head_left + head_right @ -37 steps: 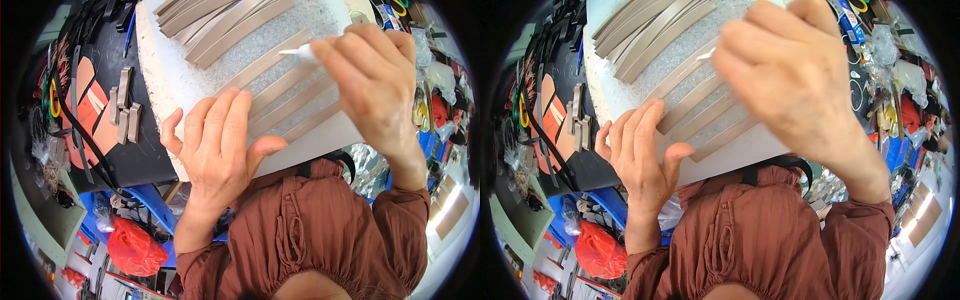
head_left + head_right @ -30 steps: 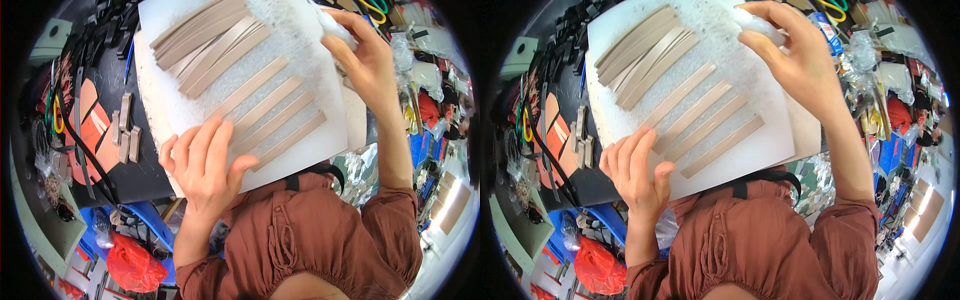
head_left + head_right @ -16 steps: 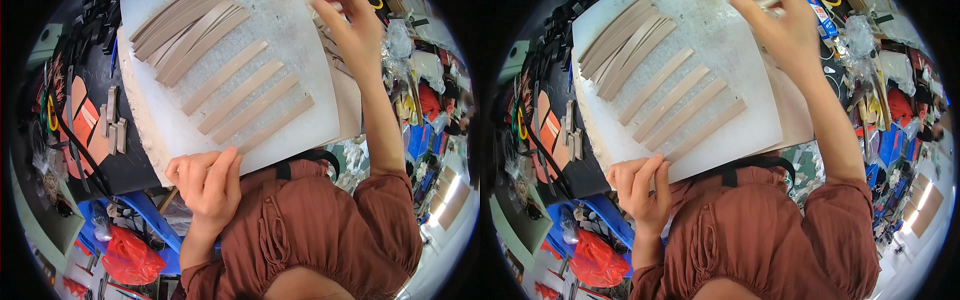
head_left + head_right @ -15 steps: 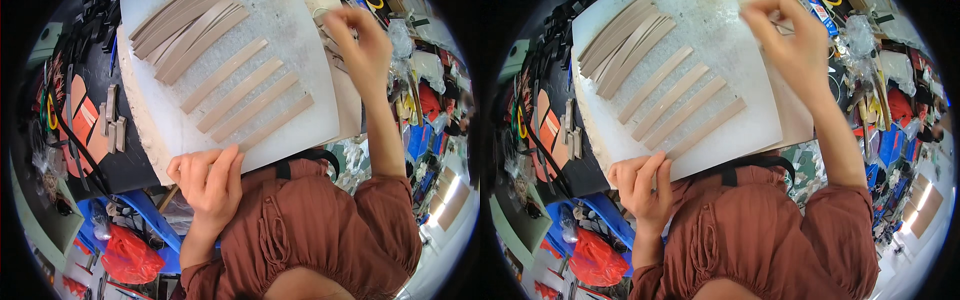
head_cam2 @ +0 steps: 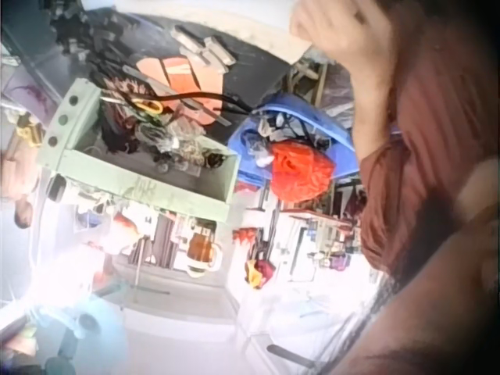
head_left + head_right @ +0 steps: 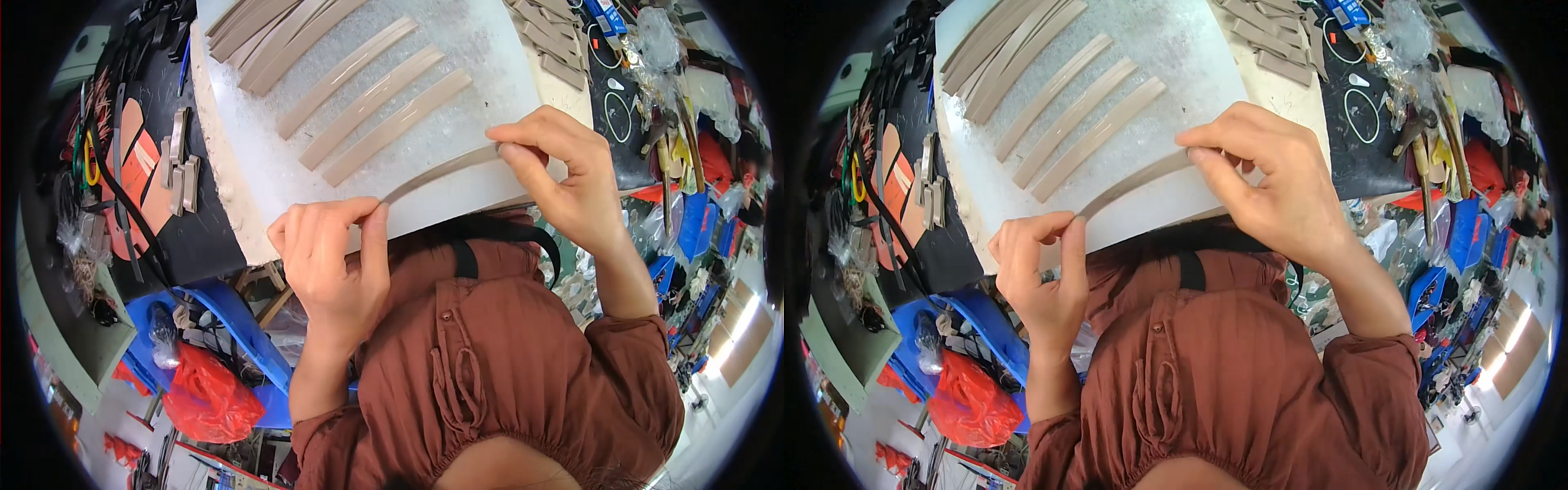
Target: The recorder applies glue to small leather straps and folds them to prepare shoe components.
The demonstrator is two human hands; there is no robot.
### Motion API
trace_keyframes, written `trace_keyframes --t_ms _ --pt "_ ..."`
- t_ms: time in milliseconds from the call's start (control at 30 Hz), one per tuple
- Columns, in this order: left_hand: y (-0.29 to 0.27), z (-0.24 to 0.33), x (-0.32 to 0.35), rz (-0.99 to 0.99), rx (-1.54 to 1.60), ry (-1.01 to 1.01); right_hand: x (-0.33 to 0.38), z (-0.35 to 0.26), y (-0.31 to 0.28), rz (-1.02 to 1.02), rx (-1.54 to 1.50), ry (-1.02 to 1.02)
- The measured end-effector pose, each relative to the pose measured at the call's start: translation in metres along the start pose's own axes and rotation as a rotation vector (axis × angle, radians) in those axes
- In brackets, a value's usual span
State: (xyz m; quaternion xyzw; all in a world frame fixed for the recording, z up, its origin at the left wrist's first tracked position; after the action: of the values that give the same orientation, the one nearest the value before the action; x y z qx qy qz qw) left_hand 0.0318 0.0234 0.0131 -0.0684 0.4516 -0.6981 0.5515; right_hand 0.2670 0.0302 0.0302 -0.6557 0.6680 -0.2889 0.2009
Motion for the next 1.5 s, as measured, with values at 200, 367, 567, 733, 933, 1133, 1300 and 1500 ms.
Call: trace_keyframes --t_ms 200,367,567,733,933,1133,1300,1500 --pt "0.022 0.01 -0.004 0.276 0.112 0.091 0.011 -0.031 0.016 0.111 0.215 -0.295" --pt "0.023 0.01 -0.007 0.154 0.113 0.169 0.019 0.001 0.032 0.182 0.093 -0.48" --pt "0.024 0.002 -0.001 0.086 0.111 0.248 0.021 0.005 0.035 0.082 0.208 -0.501" --pt "0.022 0.003 -0.002 0.043 0.072 0.277 0.022 0.006 0.037 0.038 0.248 -0.495" --pt "0.023 0.004 -0.005 0.032 0.06 0.29 0.022 0.004 0.038 0.016 0.302 -0.51" --pt "0.024 0.004 -0.005 0.022 0.048 0.301 0.022 0.001 0.037 -0.013 0.35 -0.519" --pt "0.023 0.011 -0.003 -0.106 -0.09 0.396 0.022 -0.002 0.037 -0.014 0.42 -0.538" --pt "0.02 0.021 -0.004 -0.24 -0.194 0.419 0.02 -0.014 0.033 -0.033 0.512 -0.545"
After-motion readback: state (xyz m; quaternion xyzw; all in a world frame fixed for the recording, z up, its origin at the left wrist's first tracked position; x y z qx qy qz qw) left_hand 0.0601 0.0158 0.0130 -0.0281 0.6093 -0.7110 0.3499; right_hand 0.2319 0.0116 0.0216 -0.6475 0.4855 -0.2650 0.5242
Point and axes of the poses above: each hand's wrist, its own x-axis away from the middle knuckle, its own y-axis out of the palm, z = x × y, the point moved 4 cm from there along -x, towards the middle knuckle, and after that the axes turned 13 degrees about y, right-handed, at the moved point
